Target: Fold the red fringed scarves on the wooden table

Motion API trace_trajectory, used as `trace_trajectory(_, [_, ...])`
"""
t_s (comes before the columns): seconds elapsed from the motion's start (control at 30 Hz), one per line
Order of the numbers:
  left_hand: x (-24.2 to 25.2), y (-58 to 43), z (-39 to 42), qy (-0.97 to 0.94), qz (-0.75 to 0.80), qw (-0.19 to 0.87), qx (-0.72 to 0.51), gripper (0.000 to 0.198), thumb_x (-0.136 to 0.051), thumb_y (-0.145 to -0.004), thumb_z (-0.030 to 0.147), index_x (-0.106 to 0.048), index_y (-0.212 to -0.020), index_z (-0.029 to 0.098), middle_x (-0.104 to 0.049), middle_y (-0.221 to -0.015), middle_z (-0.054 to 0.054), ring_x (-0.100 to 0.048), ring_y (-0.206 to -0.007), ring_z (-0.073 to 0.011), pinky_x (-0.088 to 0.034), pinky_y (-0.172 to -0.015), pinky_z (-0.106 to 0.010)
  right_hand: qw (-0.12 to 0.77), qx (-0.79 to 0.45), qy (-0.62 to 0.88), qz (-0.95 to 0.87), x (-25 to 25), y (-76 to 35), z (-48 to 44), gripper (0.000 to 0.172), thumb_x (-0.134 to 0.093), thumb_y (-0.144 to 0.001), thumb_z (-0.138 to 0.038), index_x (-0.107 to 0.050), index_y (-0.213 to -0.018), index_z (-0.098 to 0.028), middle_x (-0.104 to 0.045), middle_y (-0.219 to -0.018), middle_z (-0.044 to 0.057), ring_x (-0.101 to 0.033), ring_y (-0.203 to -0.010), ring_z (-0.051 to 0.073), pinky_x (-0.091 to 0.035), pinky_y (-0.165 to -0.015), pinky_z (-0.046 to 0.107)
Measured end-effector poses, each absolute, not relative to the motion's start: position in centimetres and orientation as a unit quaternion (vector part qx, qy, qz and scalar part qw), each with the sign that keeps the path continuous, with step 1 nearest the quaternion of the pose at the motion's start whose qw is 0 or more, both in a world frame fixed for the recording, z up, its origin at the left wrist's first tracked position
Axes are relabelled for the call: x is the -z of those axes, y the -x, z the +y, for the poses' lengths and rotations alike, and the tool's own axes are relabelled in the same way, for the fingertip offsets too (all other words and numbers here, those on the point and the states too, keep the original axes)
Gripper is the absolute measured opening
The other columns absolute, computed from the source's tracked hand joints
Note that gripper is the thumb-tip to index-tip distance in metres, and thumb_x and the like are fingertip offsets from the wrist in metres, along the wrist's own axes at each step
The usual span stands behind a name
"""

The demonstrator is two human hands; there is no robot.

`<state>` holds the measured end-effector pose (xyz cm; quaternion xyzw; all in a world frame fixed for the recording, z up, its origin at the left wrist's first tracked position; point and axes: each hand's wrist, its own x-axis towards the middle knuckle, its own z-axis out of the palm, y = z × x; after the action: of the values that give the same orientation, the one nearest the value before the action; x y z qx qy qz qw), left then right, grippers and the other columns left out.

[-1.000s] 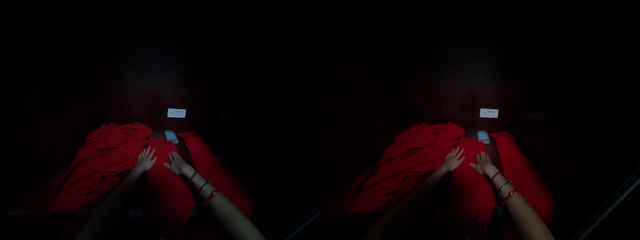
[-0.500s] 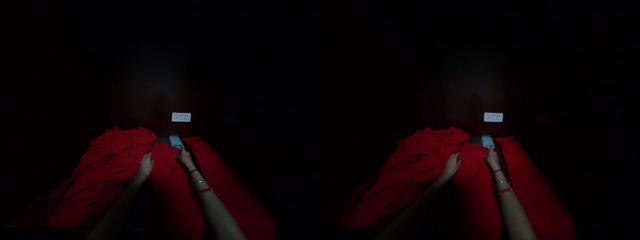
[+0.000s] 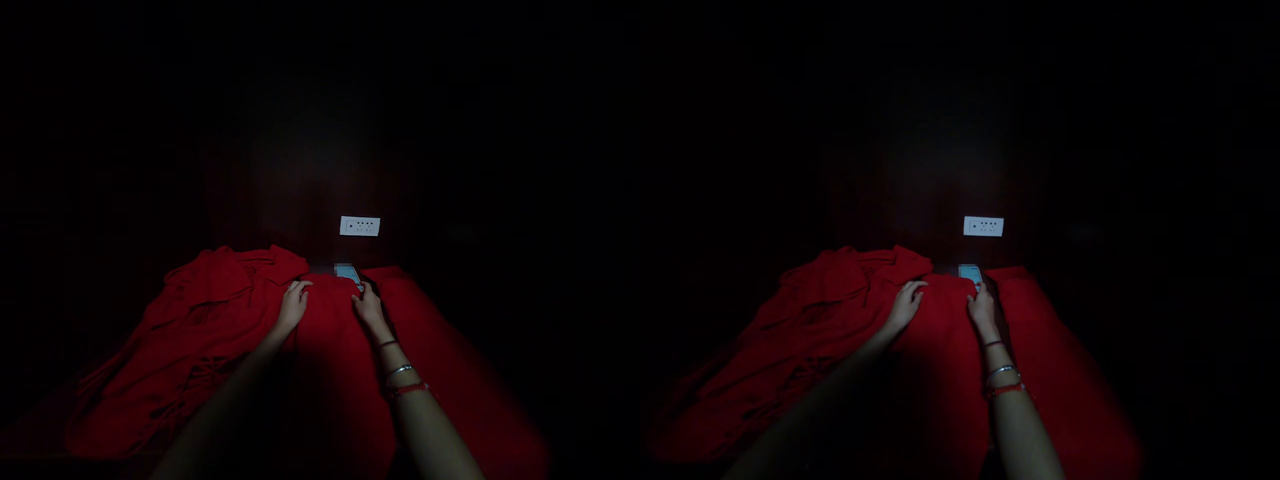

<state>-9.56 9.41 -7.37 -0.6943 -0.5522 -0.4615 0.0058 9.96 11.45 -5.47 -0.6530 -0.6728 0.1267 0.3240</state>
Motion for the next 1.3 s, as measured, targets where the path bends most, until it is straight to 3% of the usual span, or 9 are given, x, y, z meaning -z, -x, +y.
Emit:
trace_trajectory(0.17, [9.6, 9.8, 10.2, 0.698, -0.622, 0.023, 0.354, 0.032, -0.041, -0.074, 0.008, -0.055, -0.101, 0.015, -0.057, -0.095, -0.007, -0.052, -0.092, -0.0165, -0.040, -0.084, -0.028, 0.235, -0.130, 0.686, -0.677, 6.1, -9.6, 11.3, 0.060, -0.050, -0.074, -0.029, -0.026, -0.126, -0.013, -0.048, -0.113, 0.017, -0.052, -0.098, 0.022, -0.039, -0.079, 0.028])
trace_trajectory(0.33, [9.7, 10.3, 8.8, 0.706, -0.644, 0.018, 0.294, 0.041, -0.031, -0.082, 0.016, -0.039, -0.121, 0.012, -0.053, -0.111, -0.010, -0.048, -0.101, -0.0151, -0.035, -0.089, -0.025, 0.281, -0.149, 0.674, -0.667, 5.5, -10.2, 11.6, 0.058, -0.049, -0.072, -0.019, -0.027, -0.125, -0.018, -0.055, -0.106, 0.007, -0.054, -0.094, 0.018, -0.039, -0.080, 0.024])
trace_trajectory(0.43, [9.7, 10.6, 7.7, 0.717, -0.657, 0.015, 0.232, 0.049, -0.030, -0.084, 0.028, -0.025, -0.129, 0.010, -0.044, -0.123, -0.011, -0.036, -0.115, -0.0195, -0.029, -0.094, -0.030, 0.313, -0.139, 0.670, -0.659, 5.1, -11.1, 11.8, 0.057, -0.047, -0.071, -0.015, -0.028, -0.125, -0.018, -0.054, -0.109, 0.007, -0.053, -0.096, 0.018, -0.038, -0.083, 0.024])
trace_trajectory(0.63, [9.5, 10.5, 6.6, 0.719, -0.671, 0.004, 0.182, 0.058, -0.031, -0.082, 0.042, -0.018, -0.132, 0.015, -0.031, -0.133, -0.010, -0.024, -0.122, -0.0238, -0.023, -0.097, -0.037, 0.242, -0.142, 0.665, -0.692, 5.4, -10.9, 11.5, 0.056, -0.043, -0.074, -0.014, -0.026, -0.127, -0.014, -0.054, -0.107, 0.013, -0.052, -0.095, 0.021, -0.038, -0.082, 0.028])
trace_trajectory(0.73, [9.0, 10.3, 6.5, 0.715, -0.666, 0.007, 0.212, 0.063, -0.036, -0.080, 0.038, -0.010, -0.133, 0.018, -0.025, -0.136, -0.010, -0.022, -0.123, -0.0244, -0.026, -0.095, -0.038, 0.227, -0.078, 0.668, -0.704, 5.2, -9.8, 10.5, 0.057, -0.044, -0.077, -0.027, -0.024, -0.129, -0.014, -0.039, -0.122, 0.018, -0.040, -0.110, 0.026, -0.034, -0.087, 0.036])
trace_trajectory(0.9, [8.8, 10.2, 6.5, 0.737, -0.659, -0.031, 0.146, 0.050, -0.030, -0.082, 0.034, -0.020, -0.131, 0.029, -0.018, -0.138, -0.004, -0.014, -0.125, -0.0275, -0.019, -0.097, -0.046, 0.118, -0.071, 0.551, -0.823, 5.1, -8.4, 8.9, 0.061, -0.036, -0.078, -0.052, -0.020, -0.131, -0.027, -0.012, -0.139, 0.006, -0.004, -0.126, 0.027, -0.011, -0.096, 0.051])
trace_trajectory(1.03, [8.9, 10.6, 6.8, 0.737, -0.666, -0.075, 0.082, 0.051, -0.022, -0.083, 0.033, -0.017, -0.132, 0.021, -0.017, -0.138, -0.008, -0.014, -0.125, -0.0266, -0.015, -0.098, -0.046, 0.017, -0.111, 0.532, -0.839, 6.0, -8.3, 8.9, 0.063, -0.027, -0.078, -0.058, -0.018, -0.132, -0.027, -0.009, -0.140, 0.005, -0.001, -0.126, 0.024, -0.002, -0.097, 0.049])
trace_trajectory(1.2, [8.4, 10.4, 6.5, 0.733, -0.670, -0.092, 0.067, 0.055, -0.020, -0.083, 0.042, -0.014, -0.133, 0.020, -0.015, -0.138, -0.009, -0.009, -0.126, -0.0263, -0.013, -0.098, -0.046, 0.011, -0.095, 0.535, -0.839, 6.4, -8.4, 9.1, 0.060, -0.024, -0.080, -0.056, -0.016, -0.132, -0.027, -0.007, -0.140, 0.004, -0.001, -0.127, 0.022, -0.001, -0.098, 0.048])
trace_trajectory(1.3, [8.3, 10.1, 6.4, 0.723, -0.681, -0.094, 0.073, 0.061, -0.025, -0.080, 0.051, -0.013, -0.133, 0.023, -0.015, -0.138, -0.008, -0.008, -0.126, -0.0268, -0.012, -0.098, -0.047, 0.061, -0.088, 0.562, -0.820, 5.5, -8.8, 9.0, 0.060, -0.031, -0.079, -0.053, -0.021, -0.131, -0.025, -0.014, -0.139, 0.008, -0.008, -0.126, 0.025, -0.011, -0.097, 0.048])
